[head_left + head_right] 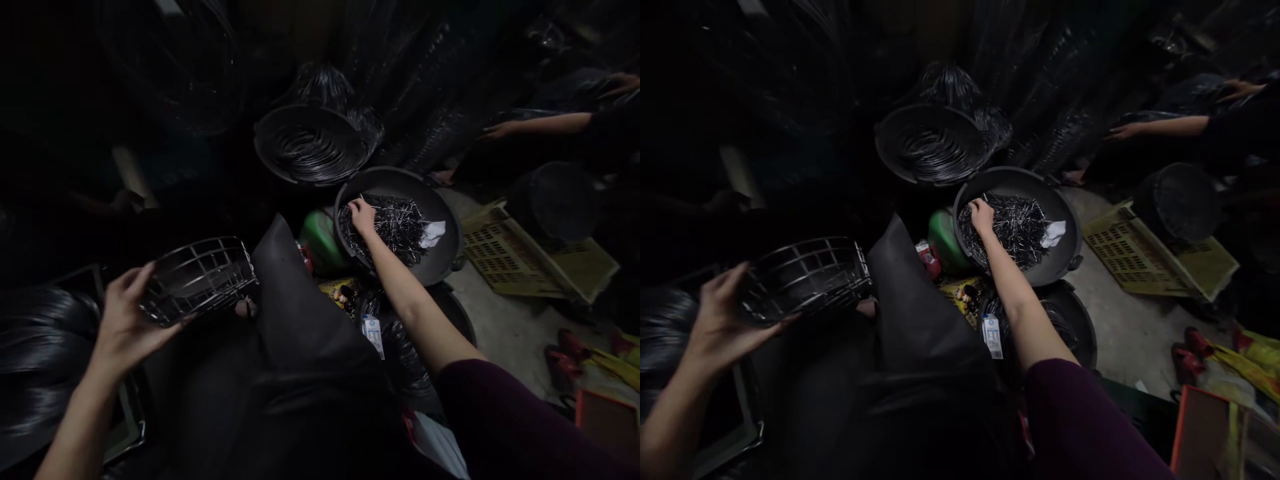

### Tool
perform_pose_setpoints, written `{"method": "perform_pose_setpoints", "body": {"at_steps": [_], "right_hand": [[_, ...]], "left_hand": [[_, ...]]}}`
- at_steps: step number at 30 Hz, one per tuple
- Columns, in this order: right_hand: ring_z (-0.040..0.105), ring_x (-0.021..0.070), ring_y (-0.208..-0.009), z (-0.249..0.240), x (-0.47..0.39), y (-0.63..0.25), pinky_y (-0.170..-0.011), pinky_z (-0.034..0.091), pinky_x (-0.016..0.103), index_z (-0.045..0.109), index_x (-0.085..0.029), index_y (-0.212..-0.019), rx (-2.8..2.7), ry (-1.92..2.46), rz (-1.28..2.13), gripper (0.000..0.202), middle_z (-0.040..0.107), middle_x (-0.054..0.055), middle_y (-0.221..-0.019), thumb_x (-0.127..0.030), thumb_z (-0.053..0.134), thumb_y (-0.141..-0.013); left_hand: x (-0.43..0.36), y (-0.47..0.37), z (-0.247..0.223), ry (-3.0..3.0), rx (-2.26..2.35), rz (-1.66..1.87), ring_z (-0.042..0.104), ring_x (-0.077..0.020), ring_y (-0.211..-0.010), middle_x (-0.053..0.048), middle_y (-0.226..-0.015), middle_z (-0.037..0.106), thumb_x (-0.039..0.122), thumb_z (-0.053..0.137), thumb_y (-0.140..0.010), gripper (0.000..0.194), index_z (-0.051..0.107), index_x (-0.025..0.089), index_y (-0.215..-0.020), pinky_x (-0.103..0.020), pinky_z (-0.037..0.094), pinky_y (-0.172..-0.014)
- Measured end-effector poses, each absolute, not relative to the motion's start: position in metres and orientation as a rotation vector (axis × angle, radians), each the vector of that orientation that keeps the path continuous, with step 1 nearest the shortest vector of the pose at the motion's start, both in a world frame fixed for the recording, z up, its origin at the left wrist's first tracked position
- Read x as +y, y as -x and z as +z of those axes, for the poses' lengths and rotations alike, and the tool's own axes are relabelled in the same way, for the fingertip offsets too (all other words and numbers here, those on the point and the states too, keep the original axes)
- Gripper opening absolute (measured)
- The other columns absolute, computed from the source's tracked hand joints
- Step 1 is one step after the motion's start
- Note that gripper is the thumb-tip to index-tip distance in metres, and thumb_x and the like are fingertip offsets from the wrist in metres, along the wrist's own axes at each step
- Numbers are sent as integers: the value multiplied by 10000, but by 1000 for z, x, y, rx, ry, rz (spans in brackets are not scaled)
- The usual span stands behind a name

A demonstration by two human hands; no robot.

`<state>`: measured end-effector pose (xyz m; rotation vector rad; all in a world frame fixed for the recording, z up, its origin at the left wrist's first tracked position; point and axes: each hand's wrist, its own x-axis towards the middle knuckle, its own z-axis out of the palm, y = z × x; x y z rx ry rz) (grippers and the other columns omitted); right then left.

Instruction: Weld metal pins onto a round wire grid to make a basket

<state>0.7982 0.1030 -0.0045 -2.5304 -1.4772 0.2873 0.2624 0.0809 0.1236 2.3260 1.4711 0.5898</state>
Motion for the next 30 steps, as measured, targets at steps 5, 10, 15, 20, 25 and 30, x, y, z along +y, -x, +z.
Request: {"method": "perform_pose_setpoints", "body": {"at_steps": [5,10,15,20,25,30], "right_hand": [[615,220,-1044,-4,114,-809,-935,461,320,687,-126,-1168,-1531,2462,308,354,639,163,-1217,-150,475,-886],[667,210,-942,8,111,-807,-879,478,348,755,-119,-933,-1650,2267,412,300,682,154,-1029,-298,521,-875],[678,349,-979,27,85,-767,-871,505,570,742,-220,-1031,-1428,1984,214,568,701,167,-954,-685,453,-879],[696,295,-759,39,11,-661,-641,545,463,736,-220,-943,-1145,1713,679,406,728,138,-888,-589,664,-791],[671,208,-722,53,2,-594,-675,558,367,706,-208,-892,-1247,1605,1031,359,716,47,-797,-531,710,-737],[606,154,-616,116,44,-561,-594,496,291,740,-185,-1010,-1725,1359,1479,411,670,10,-673,-519,707,-772]], "left_hand": [[81,-269,98,-2490,1351,625,462,-425,-1283,-3,-1468,391,542,784,-645,1105,105,544,-1517,-646,470,-1030],[71,-270,99,-2464,1378,511,382,-403,-1365,-133,-1506,330,572,777,-678,1155,69,348,-1562,-602,361,-1133],[64,-271,91,-2304,1422,578,342,-390,-1399,-227,-1516,323,661,732,-682,1150,154,175,-1550,-574,316,-1165],[59,-273,94,-2222,1398,612,330,-375,-1408,-201,-1492,337,582,791,-665,1075,261,201,-1519,-566,315,-1175],[57,-278,100,-2177,1438,589,386,-369,-1353,-161,-1415,373,448,860,-623,881,484,234,-1390,-548,376,-1138],[57,-282,109,-2244,1442,664,419,-349,-1304,-136,-1385,405,330,870,-605,833,508,266,-1354,-539,389,-1122]]}}
